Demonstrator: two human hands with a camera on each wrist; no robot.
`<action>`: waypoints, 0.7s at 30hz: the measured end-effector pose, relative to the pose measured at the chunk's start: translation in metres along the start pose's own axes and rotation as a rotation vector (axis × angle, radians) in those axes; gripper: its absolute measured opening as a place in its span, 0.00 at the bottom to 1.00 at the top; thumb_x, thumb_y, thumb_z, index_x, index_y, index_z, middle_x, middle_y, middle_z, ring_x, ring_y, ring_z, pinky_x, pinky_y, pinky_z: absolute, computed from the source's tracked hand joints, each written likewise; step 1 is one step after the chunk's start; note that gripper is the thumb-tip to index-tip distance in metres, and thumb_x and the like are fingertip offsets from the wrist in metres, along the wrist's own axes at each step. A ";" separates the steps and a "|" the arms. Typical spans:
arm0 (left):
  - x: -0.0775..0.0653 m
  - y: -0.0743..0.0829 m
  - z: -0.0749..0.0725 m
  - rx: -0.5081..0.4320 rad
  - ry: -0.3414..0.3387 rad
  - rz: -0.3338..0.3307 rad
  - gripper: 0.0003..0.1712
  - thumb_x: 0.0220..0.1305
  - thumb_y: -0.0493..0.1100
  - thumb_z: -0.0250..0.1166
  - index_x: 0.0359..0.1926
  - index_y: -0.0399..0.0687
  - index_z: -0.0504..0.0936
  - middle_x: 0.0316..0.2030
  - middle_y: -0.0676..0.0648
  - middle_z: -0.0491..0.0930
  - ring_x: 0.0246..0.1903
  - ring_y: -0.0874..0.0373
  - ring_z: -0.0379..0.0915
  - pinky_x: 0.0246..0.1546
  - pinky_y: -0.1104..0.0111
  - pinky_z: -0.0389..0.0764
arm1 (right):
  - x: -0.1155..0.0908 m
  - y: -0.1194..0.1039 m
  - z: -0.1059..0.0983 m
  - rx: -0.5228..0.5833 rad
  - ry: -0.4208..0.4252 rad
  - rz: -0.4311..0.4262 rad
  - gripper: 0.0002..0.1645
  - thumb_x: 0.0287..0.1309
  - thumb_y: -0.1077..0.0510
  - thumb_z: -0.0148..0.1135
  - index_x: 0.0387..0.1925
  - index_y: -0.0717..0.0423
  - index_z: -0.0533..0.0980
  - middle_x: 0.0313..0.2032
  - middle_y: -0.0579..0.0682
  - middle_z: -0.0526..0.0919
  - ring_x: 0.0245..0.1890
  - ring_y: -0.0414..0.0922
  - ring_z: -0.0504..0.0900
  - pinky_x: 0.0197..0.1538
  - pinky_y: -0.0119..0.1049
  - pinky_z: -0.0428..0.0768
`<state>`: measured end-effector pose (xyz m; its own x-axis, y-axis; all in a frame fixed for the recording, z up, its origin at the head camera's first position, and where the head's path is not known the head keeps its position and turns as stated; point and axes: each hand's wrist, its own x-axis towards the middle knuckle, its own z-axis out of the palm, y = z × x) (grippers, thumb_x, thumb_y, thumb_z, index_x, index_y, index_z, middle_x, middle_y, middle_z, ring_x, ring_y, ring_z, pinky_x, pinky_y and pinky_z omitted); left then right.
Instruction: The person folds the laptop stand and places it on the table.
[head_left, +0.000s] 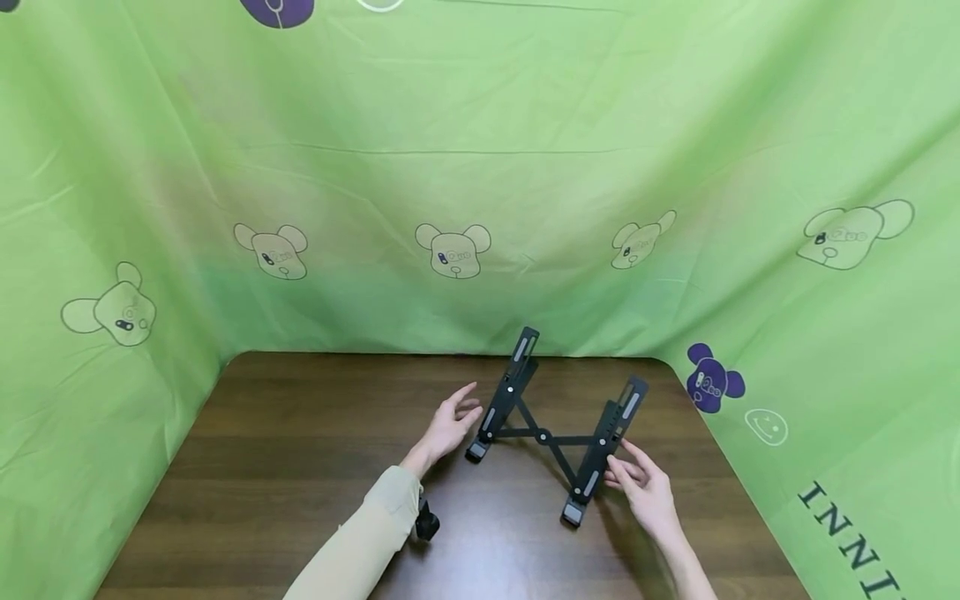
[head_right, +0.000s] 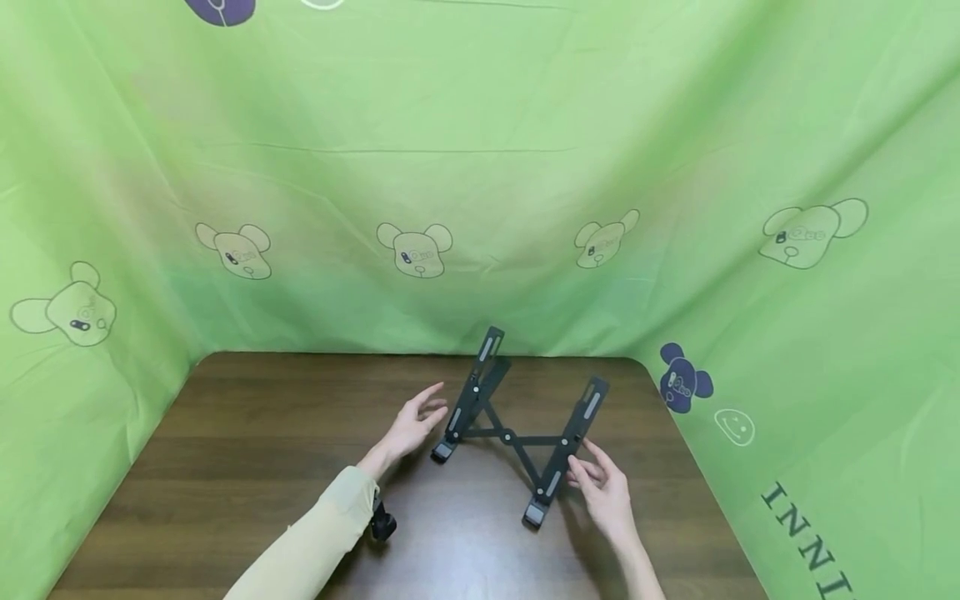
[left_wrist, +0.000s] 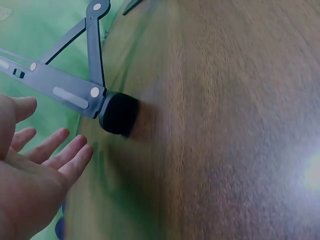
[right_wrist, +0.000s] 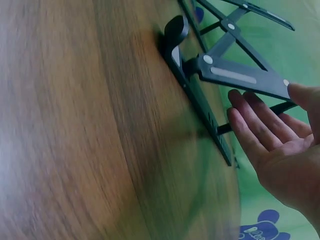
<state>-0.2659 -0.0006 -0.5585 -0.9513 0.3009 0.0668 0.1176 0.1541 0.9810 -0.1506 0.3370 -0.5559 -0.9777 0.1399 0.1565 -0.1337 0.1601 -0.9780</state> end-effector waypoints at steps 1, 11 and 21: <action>0.000 0.000 0.002 -0.002 -0.002 0.002 0.34 0.83 0.34 0.59 0.82 0.29 0.62 0.68 0.18 0.76 0.67 0.24 0.79 0.71 0.42 0.82 | 0.000 0.000 0.001 0.024 0.002 0.002 0.34 0.76 0.76 0.57 0.73 0.92 0.55 0.35 0.34 0.94 0.31 0.31 0.91 0.39 0.25 0.91; -0.003 -0.007 0.014 -0.015 -0.015 0.030 0.31 0.82 0.32 0.59 0.79 0.24 0.65 0.62 0.20 0.82 0.60 0.27 0.85 0.67 0.44 0.86 | 0.002 -0.002 0.010 0.008 0.073 0.049 0.35 0.73 0.78 0.60 0.74 0.88 0.58 0.31 0.34 0.92 0.27 0.30 0.90 0.36 0.27 0.91; 0.004 -0.004 0.022 -0.045 0.021 0.022 0.30 0.77 0.28 0.63 0.76 0.27 0.70 0.57 0.22 0.85 0.55 0.29 0.87 0.57 0.56 0.91 | 0.004 -0.004 0.014 0.025 0.092 0.083 0.39 0.72 0.80 0.58 0.76 0.88 0.52 0.32 0.34 0.92 0.26 0.29 0.89 0.36 0.28 0.92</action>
<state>-0.2641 0.0210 -0.5665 -0.9545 0.2840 0.0914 0.1258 0.1052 0.9865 -0.1566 0.3228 -0.5536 -0.9669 0.2405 0.0853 -0.0577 0.1198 -0.9911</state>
